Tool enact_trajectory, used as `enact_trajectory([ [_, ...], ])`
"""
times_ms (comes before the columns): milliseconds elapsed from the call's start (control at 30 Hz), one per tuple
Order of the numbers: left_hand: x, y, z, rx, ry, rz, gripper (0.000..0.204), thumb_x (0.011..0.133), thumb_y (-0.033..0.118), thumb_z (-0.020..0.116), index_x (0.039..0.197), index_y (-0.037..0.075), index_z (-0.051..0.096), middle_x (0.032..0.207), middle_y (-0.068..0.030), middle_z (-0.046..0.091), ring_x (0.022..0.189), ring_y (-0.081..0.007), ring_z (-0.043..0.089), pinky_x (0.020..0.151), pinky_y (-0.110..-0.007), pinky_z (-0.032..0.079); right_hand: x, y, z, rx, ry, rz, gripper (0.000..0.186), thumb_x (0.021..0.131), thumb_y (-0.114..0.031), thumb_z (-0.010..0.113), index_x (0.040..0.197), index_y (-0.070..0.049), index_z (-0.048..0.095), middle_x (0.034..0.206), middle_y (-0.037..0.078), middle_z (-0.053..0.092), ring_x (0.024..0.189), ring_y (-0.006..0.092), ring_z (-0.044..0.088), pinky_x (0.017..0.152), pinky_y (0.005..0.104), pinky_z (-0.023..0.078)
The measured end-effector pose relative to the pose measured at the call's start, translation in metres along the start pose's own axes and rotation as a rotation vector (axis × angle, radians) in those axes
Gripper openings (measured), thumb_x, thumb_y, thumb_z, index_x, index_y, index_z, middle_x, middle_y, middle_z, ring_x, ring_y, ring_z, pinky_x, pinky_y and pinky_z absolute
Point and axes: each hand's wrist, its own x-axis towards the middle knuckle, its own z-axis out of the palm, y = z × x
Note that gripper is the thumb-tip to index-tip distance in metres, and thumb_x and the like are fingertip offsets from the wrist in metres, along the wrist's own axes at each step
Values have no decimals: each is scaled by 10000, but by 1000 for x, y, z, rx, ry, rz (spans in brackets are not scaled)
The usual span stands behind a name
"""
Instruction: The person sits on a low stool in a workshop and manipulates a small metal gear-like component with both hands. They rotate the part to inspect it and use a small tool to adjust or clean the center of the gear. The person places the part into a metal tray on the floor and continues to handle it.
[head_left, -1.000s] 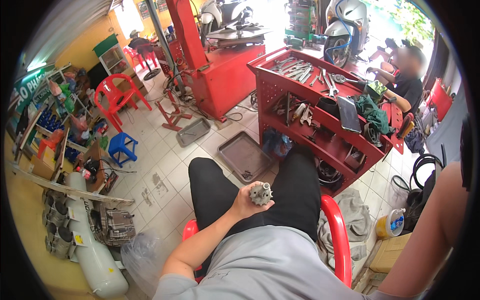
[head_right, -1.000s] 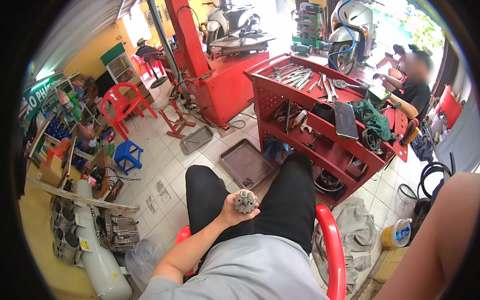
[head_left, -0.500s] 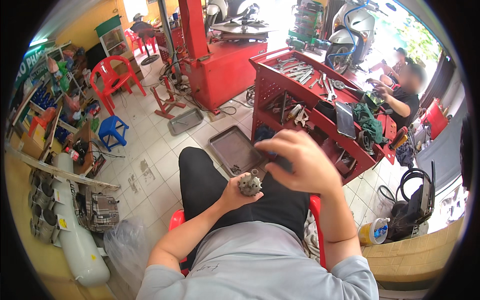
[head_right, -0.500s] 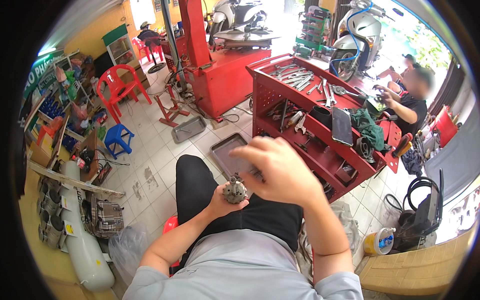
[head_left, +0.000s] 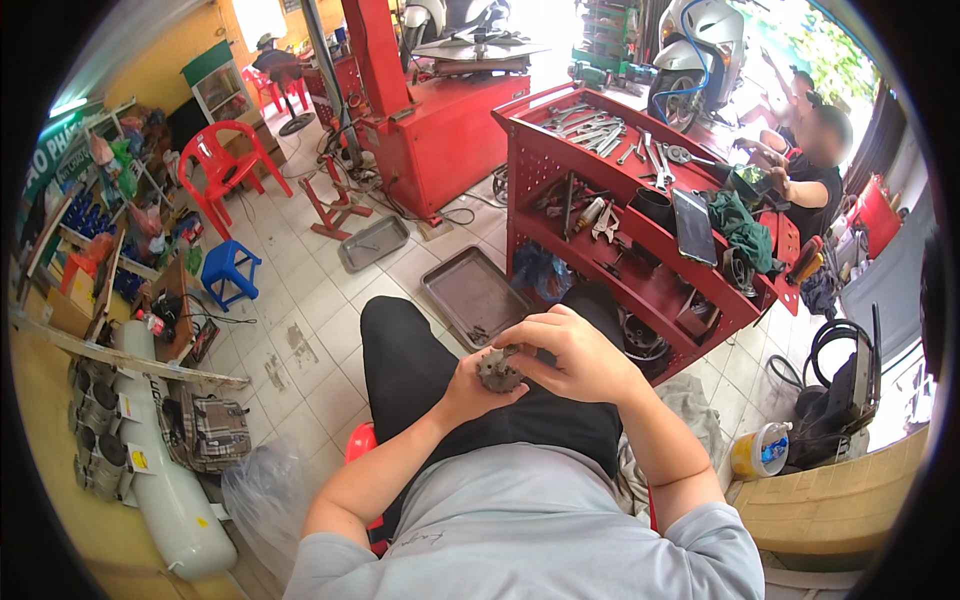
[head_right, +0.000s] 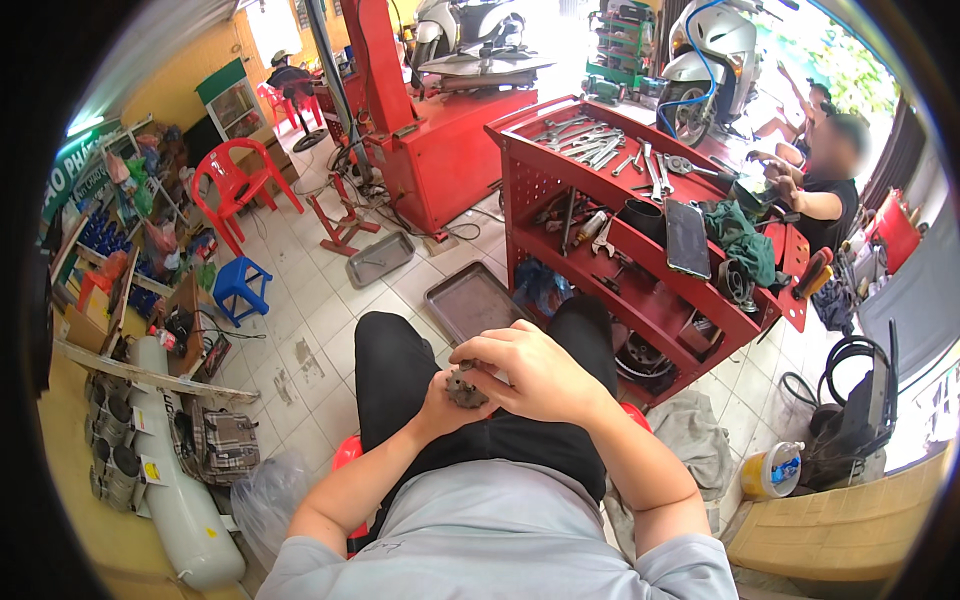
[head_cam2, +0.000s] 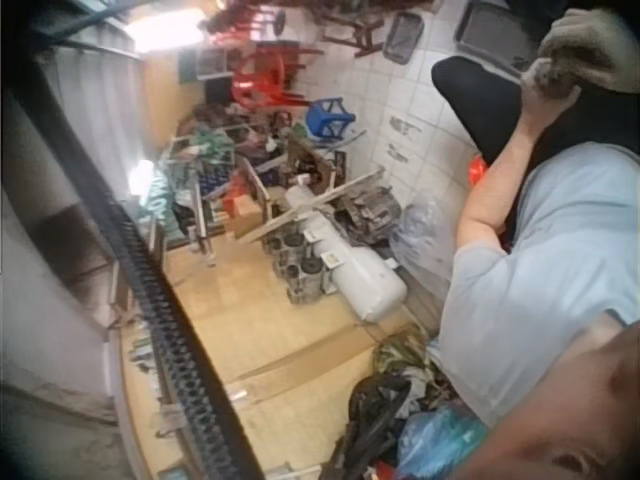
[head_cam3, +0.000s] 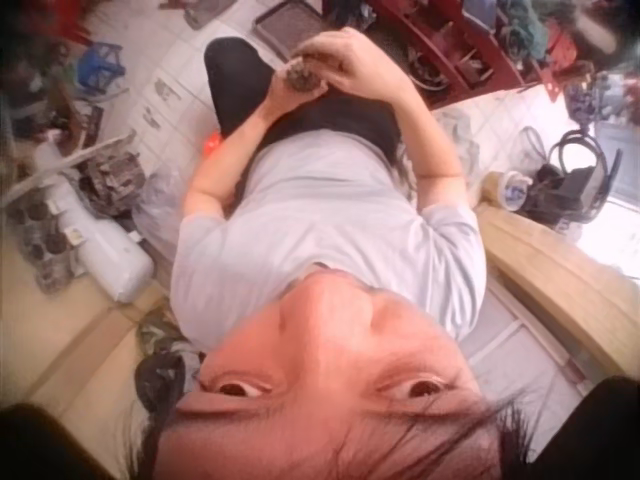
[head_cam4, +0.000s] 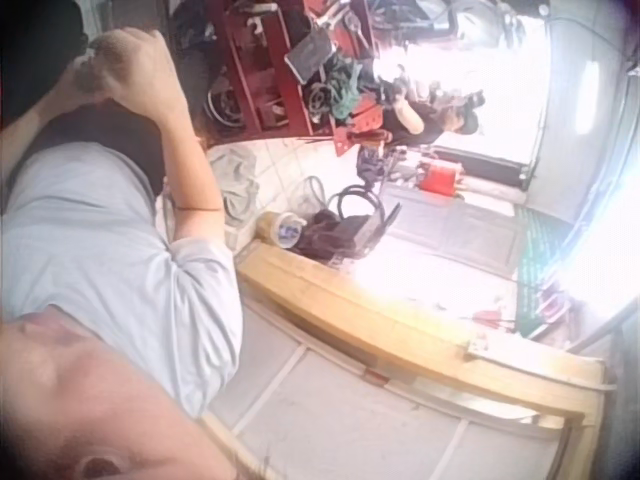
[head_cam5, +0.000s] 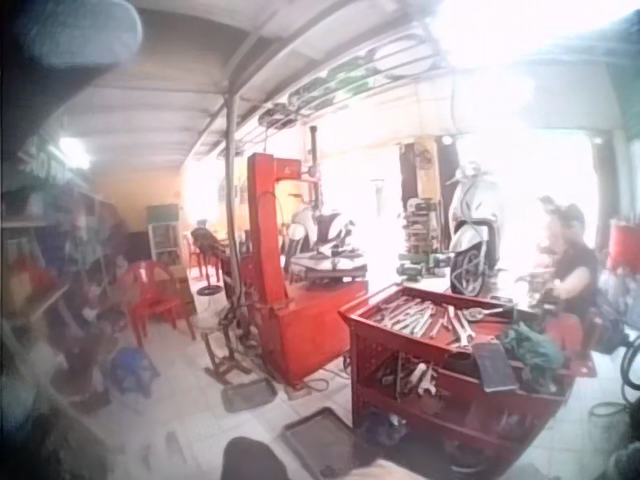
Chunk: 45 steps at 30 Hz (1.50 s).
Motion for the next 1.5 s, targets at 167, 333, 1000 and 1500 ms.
enact_trajectory([
  [167, 1, 7, 4, -38, 18, 34, 417, 726, 111, 837, 1090, 29, 650, 935, -37, 696, 857, -116, 662, 796, -292, 540, 0, -9, 0, 5, 84, 19, 227, 867, -179, 698, 1068, -78, 663, 809, 59, 665, 800, 209, 657, 818, 342, 433],
  [333, -2, -5, 5, -63, -1, 32, 413, 712, 112, 850, 1065, 35, 651, 922, -35, 690, 830, -106, 644, 773, -286, 533, -5, -7, -9, 28, -11, 40, 239, 827, -102, 688, 1065, -74, 685, 857, 62, 680, 814, 220, 650, 813, 348, 448],
  [1000, 0, -2, 6, -62, 26, 80, 371, 705, 119, 852, 994, 42, 632, 885, -30, 654, 786, -121, 617, 729, -303, 516, -5, -9, -9, -42, 6, 89, 261, 840, -158, 691, 1080, -55, 682, 848, 67, 665, 800, 224, 645, 791, 377, 467],
  [1500, 1, -1, 6, -79, 23, 72, 343, 708, 117, 851, 950, 57, 617, 825, -10, 631, 741, -104, 589, 694, -285, 500, -5, -4, -6, 19, 53, 5, 201, 822, -141, 694, 1004, -58, 672, 781, 56, 621, 735, 228, 613, 741, 363, 460],
])
